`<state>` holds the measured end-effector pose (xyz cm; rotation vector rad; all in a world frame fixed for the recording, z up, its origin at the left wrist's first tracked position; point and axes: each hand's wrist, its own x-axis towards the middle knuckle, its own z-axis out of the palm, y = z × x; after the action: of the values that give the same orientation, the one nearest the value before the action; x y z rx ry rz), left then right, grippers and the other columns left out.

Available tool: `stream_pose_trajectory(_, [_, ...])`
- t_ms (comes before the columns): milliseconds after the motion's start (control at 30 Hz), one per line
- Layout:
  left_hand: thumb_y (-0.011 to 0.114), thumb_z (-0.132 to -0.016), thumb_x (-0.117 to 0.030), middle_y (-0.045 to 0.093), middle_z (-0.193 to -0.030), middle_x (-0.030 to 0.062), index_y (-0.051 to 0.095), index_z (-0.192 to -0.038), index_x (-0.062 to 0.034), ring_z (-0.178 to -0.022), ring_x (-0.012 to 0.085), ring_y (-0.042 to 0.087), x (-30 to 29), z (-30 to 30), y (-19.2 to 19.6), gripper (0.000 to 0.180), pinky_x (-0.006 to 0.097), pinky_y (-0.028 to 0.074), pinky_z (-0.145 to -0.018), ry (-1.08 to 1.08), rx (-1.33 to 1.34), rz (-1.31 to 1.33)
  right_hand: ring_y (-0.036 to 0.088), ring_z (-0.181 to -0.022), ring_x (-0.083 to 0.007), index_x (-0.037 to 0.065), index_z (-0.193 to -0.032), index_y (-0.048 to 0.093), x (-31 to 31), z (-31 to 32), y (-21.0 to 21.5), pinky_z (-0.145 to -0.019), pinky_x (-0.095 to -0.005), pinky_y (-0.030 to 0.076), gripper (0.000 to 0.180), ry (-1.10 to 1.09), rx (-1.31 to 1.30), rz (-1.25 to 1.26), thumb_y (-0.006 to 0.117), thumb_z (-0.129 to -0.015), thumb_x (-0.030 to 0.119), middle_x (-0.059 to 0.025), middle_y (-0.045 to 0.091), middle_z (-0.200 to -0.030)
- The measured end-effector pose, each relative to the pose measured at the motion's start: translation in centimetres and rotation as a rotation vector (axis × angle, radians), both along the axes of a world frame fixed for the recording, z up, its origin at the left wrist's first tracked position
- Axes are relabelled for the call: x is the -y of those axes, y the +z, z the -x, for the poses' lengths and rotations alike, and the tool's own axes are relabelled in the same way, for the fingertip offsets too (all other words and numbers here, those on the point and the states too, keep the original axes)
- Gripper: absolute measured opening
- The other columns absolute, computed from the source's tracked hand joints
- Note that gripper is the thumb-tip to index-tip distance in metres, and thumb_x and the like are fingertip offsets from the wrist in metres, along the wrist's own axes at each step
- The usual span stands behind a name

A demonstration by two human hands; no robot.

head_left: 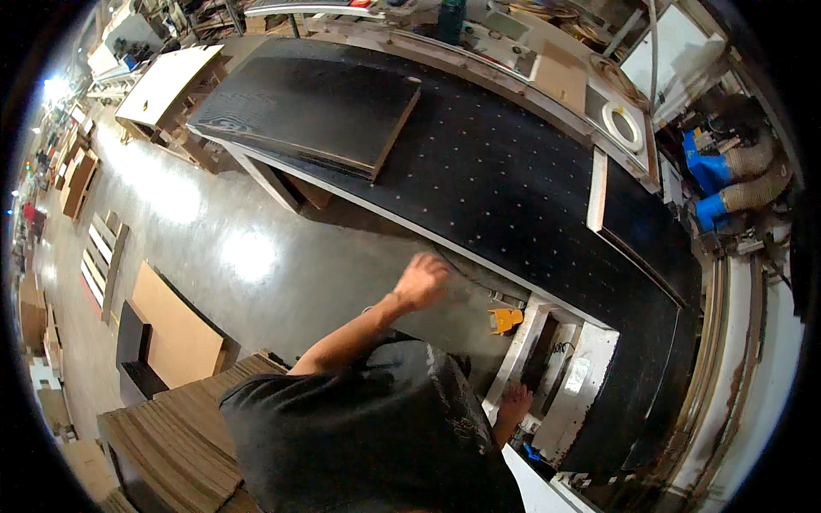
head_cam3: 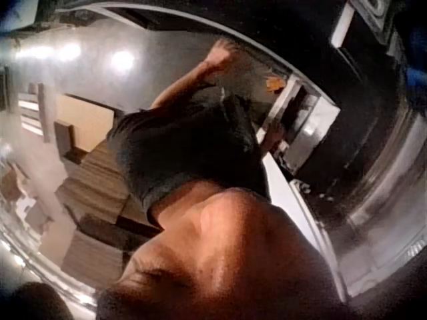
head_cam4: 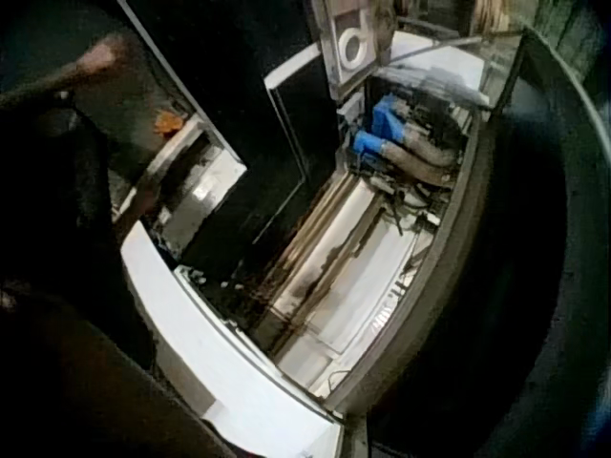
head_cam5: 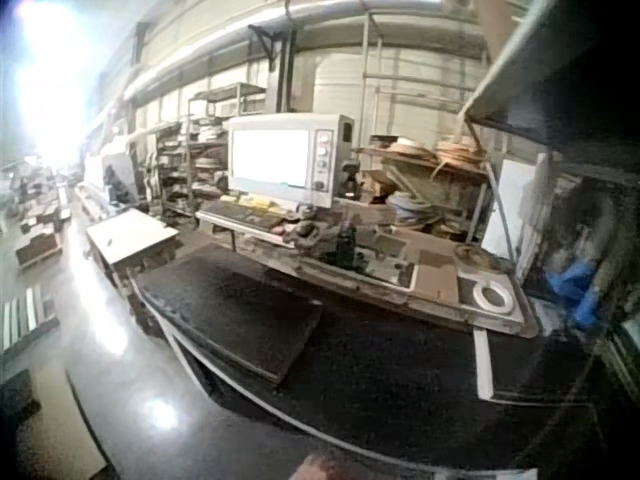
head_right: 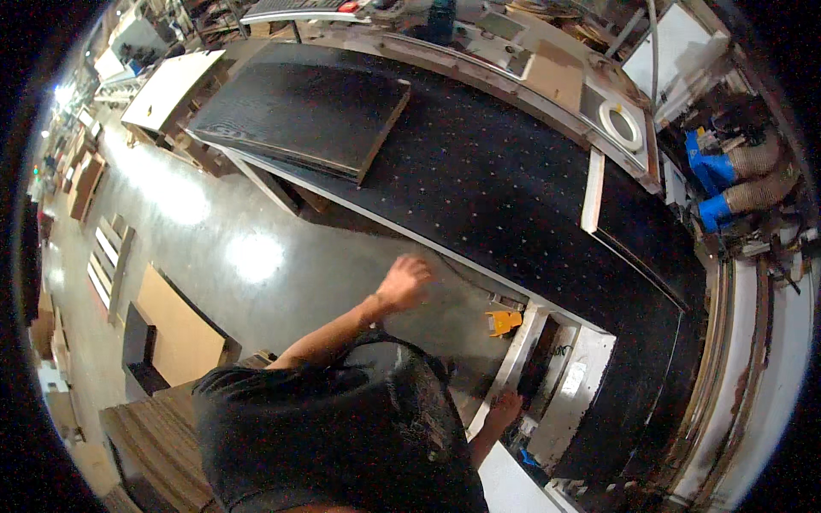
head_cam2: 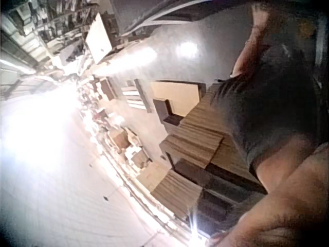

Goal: The person picks up wooden panels from a stack and places them onto a machine table. They move the panels across the surface and use an air duster to blow debris away before sliding the panels into a processing unit.

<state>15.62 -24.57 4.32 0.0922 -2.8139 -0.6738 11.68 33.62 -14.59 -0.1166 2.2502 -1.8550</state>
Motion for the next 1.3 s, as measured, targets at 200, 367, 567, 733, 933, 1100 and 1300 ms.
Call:
stream_pose_trajectory(200, [0.091,-0.079,-0.03,0.049,-0.152,0.0272,0.04,-0.157,-0.0002,-0.143,0.0449,0.045,16.0,-1.6,5.4,0.098,0.054,0.036,-0.118,1.06,-0.446,-0.073,0.067,-0.123,-0.0312,0.002,-0.15,0.054,17.6,-1.6,4.2,-0.097,-0.0426,0.058,0.055,0.341,0.143,-0.064,0.062,-0.108,0.036,-0.017,0.07,-0.131])
stream_pose_trajectory(367, [0.092,-0.079,-0.04,0.043,-0.157,0.0335,0.019,-0.167,0.0051,-0.148,0.048,0.039,21.4,-0.5,2.5,0.123,0.054,0.034,-0.121,1.176,-0.308,-0.083,0.07,-0.117,-0.0272,0.001,-0.152,0.052,30.2,-3.2,10.0,-0.092,-0.0378,0.06,0.061,0.357,0.447,0.311,0.066,-0.106,0.038,-0.0155,0.071,-0.132])
stream_pose_trajectory(567, [0.09,-0.082,-0.039,0.052,-0.138,0.0243,0.031,-0.166,-0.0278,-0.114,0.042,0.067,20.2,3.0,5.7,0.103,0.053,0.063,-0.085,1.203,-0.076,-0.174,0.075,-0.101,-0.0238,0.002,-0.153,0.051,29.2,-3.7,9.0,-0.079,-0.0332,0.06,0.062,0.092,0.651,0.151,0.065,-0.106,0.039,-0.014,0.072,-0.132])
stream_pose_trajectory(733, [0.086,-0.089,-0.034,0.058,-0.132,0.0182,0.035,-0.165,-0.0286,-0.099,0.0423,0.073,22.1,0.6,3.8,0.092,0.054,0.063,-0.079,1.199,-0.157,-0.072,0.072,-0.11,-0.0248,0.004,-0.154,0.052,24.5,-5.3,6.8,-0.084,-0.0378,0.058,0.059,0.048,0.709,-0.105,0.063,-0.107,0.038,-0.0155,0.068,-0.138])
stream_pose_trajectory(933, [0.079,-0.093,-0.044,0.059,-0.144,0.0259,0.034,-0.168,-0.0352,-0.109,0.0469,0.072,22.5,1.1,1.5,0.088,0.056,0.058,-0.086,1.149,-0.166,-0.108,0.069,-0.113,-0.0258,0.006,-0.154,0.052,17.0,-11.8,4.1,-0.089,-0.0401,0.055,0.06,-0.12,0.799,-0.214,0.063,-0.106,0.041,-0.0147,0.067,-0.14])
stream_pose_trajectory(1100, [0.075,-0.096,-0.048,0.057,-0.149,0.0309,0.032,-0.17,-0.0322,-0.112,0.0508,0.07,23.2,0.9,0.2,0.087,0.057,0.056,-0.091,1.142,-0.183,-0.133,0.067,-0.117,-0.0267,0.007,-0.154,0.053,13.3,-15.4,3.3,-0.093,-0.042,0.053,0.061,-0.295,0.875,-0.159,0.062,-0.106,0.043,-0.0141,0.065,-0.141])
stream_pose_trajectory(1300, [0.071,-0.098,-0.054,0.058,-0.147,0.0312,0.028,-0.171,-0.024,-0.116,0.0504,0.067,21.8,2.9,0.7,0.091,0.058,0.055,-0.092,0.988,-0.247,-0.073,0.064,-0.12,-0.0277,0.009,-0.154,0.053,10.0,-18.3,2.3,-0.097,-0.0442,0.05,0.062,-0.555,0.92,0.009,0.062,-0.105,0.046,-0.0134,0.064,-0.143])
